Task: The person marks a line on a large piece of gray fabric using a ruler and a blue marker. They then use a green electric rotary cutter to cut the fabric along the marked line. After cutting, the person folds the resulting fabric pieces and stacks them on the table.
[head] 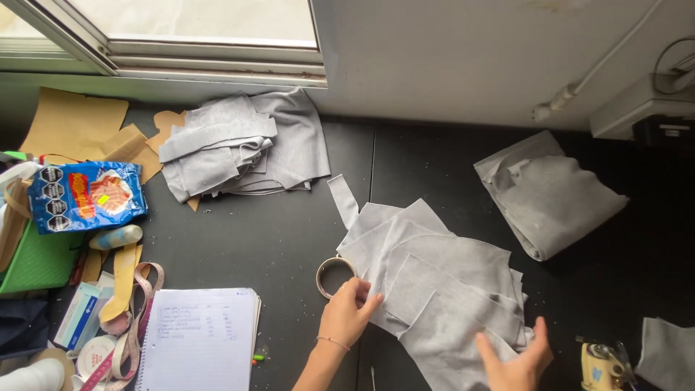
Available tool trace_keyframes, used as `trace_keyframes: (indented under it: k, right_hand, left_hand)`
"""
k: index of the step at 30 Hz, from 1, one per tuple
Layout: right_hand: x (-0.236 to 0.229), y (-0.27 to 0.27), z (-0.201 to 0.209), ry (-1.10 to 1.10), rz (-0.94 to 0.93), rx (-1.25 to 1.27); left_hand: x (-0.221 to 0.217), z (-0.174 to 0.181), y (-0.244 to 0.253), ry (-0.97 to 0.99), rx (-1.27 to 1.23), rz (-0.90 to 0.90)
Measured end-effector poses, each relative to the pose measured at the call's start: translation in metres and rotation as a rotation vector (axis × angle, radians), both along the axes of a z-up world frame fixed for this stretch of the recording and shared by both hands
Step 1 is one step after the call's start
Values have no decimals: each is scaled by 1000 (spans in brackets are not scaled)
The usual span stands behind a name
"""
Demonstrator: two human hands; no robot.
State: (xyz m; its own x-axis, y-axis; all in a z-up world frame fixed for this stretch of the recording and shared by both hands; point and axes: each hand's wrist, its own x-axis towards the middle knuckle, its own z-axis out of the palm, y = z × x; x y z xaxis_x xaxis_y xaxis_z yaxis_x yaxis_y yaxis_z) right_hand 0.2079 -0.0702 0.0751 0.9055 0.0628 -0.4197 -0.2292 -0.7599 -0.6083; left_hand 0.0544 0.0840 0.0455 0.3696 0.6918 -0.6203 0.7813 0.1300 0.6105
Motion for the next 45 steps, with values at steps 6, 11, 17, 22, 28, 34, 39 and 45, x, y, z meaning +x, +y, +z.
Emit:
trace_keyframes:
  k: [6, 11, 17, 22, 28, 34, 39, 45]
  right_hand:
    - [-6, -40, -53, -914, 586, -86]
    - [-19, -40, -39, -732, 569, 85]
    - [-18, -48, -34, 296, 62, 769]
    - [11, -47, 1, 244, -327, 479]
    - [16, -72, 0, 338, -374, 685]
    - [9, -64, 4, 496, -277, 763]
    - [8, -60, -1, 363, 108, 546]
    - [18, -61, -1, 457, -145, 760]
  left_hand:
    - [11, -41, -17, 15, 295, -79]
    - [41, -47, -26, 57, 349, -128]
    - [68, 19, -95, -639, 573, -272]
    - [65, 32, -140, -1019, 609, -590]
    - [54, 35, -125, -987, 323, -500]
    - [74, 17, -113, -724, 383, -368]
    - [81, -3, -89, -516, 69, -14]
    - [59, 9, -37, -651, -454, 920]
